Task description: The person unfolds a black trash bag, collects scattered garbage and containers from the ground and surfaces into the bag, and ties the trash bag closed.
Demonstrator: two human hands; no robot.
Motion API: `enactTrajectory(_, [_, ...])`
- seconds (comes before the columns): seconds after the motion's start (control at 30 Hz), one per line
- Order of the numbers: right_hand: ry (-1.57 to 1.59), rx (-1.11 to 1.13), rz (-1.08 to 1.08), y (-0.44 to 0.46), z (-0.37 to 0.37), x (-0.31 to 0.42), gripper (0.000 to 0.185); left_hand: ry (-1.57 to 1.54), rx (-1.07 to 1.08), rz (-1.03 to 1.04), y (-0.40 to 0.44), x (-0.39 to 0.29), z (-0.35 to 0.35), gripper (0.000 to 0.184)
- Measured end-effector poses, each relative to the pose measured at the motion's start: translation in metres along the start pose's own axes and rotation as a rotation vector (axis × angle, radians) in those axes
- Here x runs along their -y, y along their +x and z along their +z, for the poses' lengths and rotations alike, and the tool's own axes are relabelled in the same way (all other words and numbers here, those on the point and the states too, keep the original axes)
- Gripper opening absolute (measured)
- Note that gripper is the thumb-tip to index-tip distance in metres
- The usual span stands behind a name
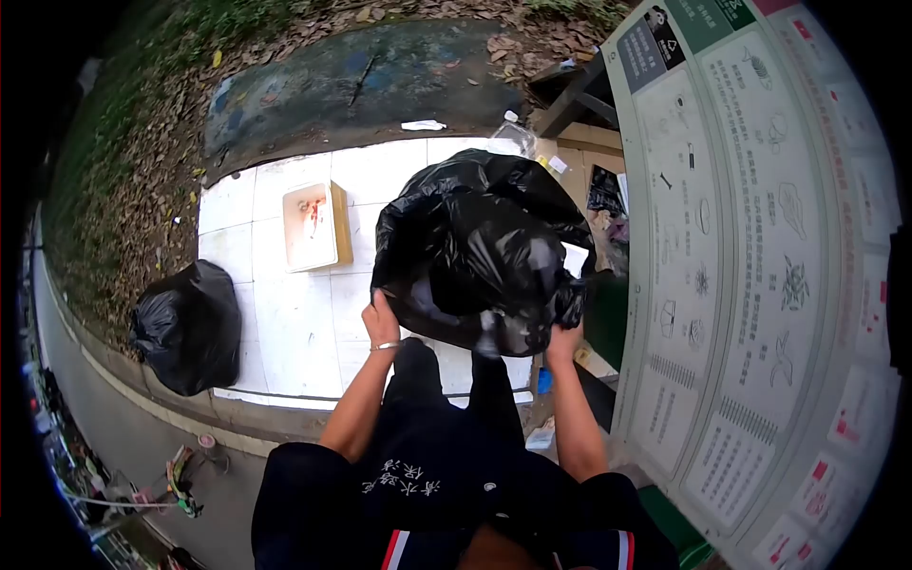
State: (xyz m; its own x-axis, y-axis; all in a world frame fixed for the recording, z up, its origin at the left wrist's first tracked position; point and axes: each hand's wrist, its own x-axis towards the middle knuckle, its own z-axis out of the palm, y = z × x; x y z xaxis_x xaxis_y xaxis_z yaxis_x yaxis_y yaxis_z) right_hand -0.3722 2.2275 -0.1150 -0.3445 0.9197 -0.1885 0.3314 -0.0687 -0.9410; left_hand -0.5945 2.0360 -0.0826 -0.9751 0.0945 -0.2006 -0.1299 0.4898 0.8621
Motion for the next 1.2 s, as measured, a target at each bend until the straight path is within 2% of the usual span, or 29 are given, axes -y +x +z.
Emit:
enactTrajectory(0.03, [-0.161, -0.028, -0.165, 0.0, -0.009, 0.006, 0.035, -0.003, -0.039, 0.052, -0.008, -0.005, 0.008, 0.05])
enactTrajectory(0.1, [-0.573, 0.404, -0.579, 0.002, -0.034, 0.026, 0.033, 0.021, -0.055, -0.032, -0.009, -0.022, 0.021, 0.051])
enactTrajectory(0.17, [-0.697, 0.738, -0.564, 0.0, -0.041, 0.057, 0.034, 0.072, -0.05, -0.027, 0.001, -0.04, 0.028, 0.052])
enactTrajectory(0.2, [-0.726, 0.746, -0.798, 0.005, -0.041, 0.058, 0.033, 0.026, -0.005, 0.059, 0.002, -0.041, 0.033, 0.051])
enactTrajectory(0.23, [-0.726, 0.817, -0.755, 0.011, -0.036, 0.051, 0.031, 0.032, -0.017, 0.056, -0.005, -0.043, 0.037, 0.051])
enactTrajectory(0.3, [-0.689, 0.885, -0.634, 0.036, -0.023, 0.048, 0.03, 0.209, 0.123, 0.211, -0.027, -0.055, 0.041, 0.047])
enactTrajectory(0.33, [-0.744, 0.921, -0.634, 0.051, -0.014, 0.046, 0.032, 0.216, 0.179, 0.211, -0.04, -0.053, 0.04, 0.042])
enactTrajectory(0.37, [-0.742, 0.903, -0.629, 0.063, -0.003, 0.041, 0.03, 0.268, 0.261, 0.374, -0.049, -0.06, 0.035, 0.037])
enactTrajectory(0.4, [-0.743, 0.917, -0.551, 0.076, 0.01, 0.027, 0.03, 0.302, 0.335, 0.439, -0.054, -0.066, 0.032, 0.033])
enactTrajectory(0.43, [-0.581, 0.805, -0.466, 0.086, 0.025, 0.014, 0.029, 0.361, 0.411, 0.561, -0.052, -0.064, 0.03, 0.021])
enactTrajectory(0.5, [-0.384, 0.607, -0.248, 0.114, 0.057, 0.019, 0.031, 0.305, 0.52, 0.644, -0.042, -0.069, 0.036, 0.021])
enactTrajectory(0.57, [-0.599, 0.502, -0.328, 0.125, 0.087, 0.038, 0.029, 0.211, 0.586, 0.517, -0.026, -0.073, 0.041, 0.022])
enactTrajectory(0.6, [-0.723, 0.51, -0.371, 0.118, 0.104, 0.038, 0.029, 0.165, 0.576, 0.52, -0.016, -0.074, 0.044, 0.021])
enactTrajectory(0.63, [-0.904, 0.615, -0.415, 0.111, 0.121, 0.014, 0.025, 0.165, 0.586, 0.517, -0.003, -0.076, 0.046, 0.021])
enactTrajectory(0.7, [-0.978, 0.668, -0.553, 0.1, 0.159, -0.042, 0.019, 0.2, 0.574, 0.645, 0.022, -0.08, 0.052, 0.017])
enactTrajectory(0.73, [-0.996, 0.684, -0.475, 0.106, 0.179, -0.079, 0.016, 0.126, 0.64, 0.666, 0.03, -0.071, 0.055, 0.015])
enactTrajectory(0.77, [-1.013, 0.701, -0.397, 0.117, 0.196, -0.109, 0.016, 0.247, 0.579, 0.887, 0.033, -0.059, 0.06, 0.016])
enactTrajectory(0.8, [-1.039, 0.789, -0.41, 0.131, 0.209, -0.097, 0.015, 0.163, 0.675, 0.849, 0.035, -0.047, 0.067, 0.019])
enactTrajectory(0.83, [-1.079, 0.813, -0.402, 0.139, 0.218, -0.103, 0.014, 0.134, 0.667, 0.926, 0.029, -0.039, 0.079, 0.024])
enactTrajectory(0.87, [-1.084, 0.828, -0.372, 0.145, 0.223, -0.11, 0.014, 0.003, 0.886, 0.923, 0.035, -0.045, 0.091, 0.025])
enactTrajectory(0.9, [-1.094, 0.837, -0.341, 0.15, 0.222, -0.117, 0.016, -0.03, 0.971, 0.905, 0.042, -0.046, 0.107, 0.028])
enactTrajectory(0.97, [-1.076, 0.841, -0.301, 0.15, 0.206, -0.12, 0.023, -0.004, 0.956, 1.042, 0.069, -0.05, 0.136, 0.033])
enactTrajectory(1.0, [-1.058, 0.848, -0.286, 0.146, 0.197, -0.117, 0.027, 0.049, 0.951, 1.037, 0.081, -0.049, 0.147, 0.033])
enactTrajectory(1.13, [-0.719, 0.909, -0.206, 0.139, 0.184, -0.047, 0.045, 0.105, 0.764, 0.9, 0.115, -0.045, 0.152, 0.031])
enactTrajectory(1.2, [-0.066, 0.859, 0.182, 0.127, 0.166, 0.013, 0.054, 0.097, 0.681, 0.835, 0.132, -0.046, 0.153, 0.034])
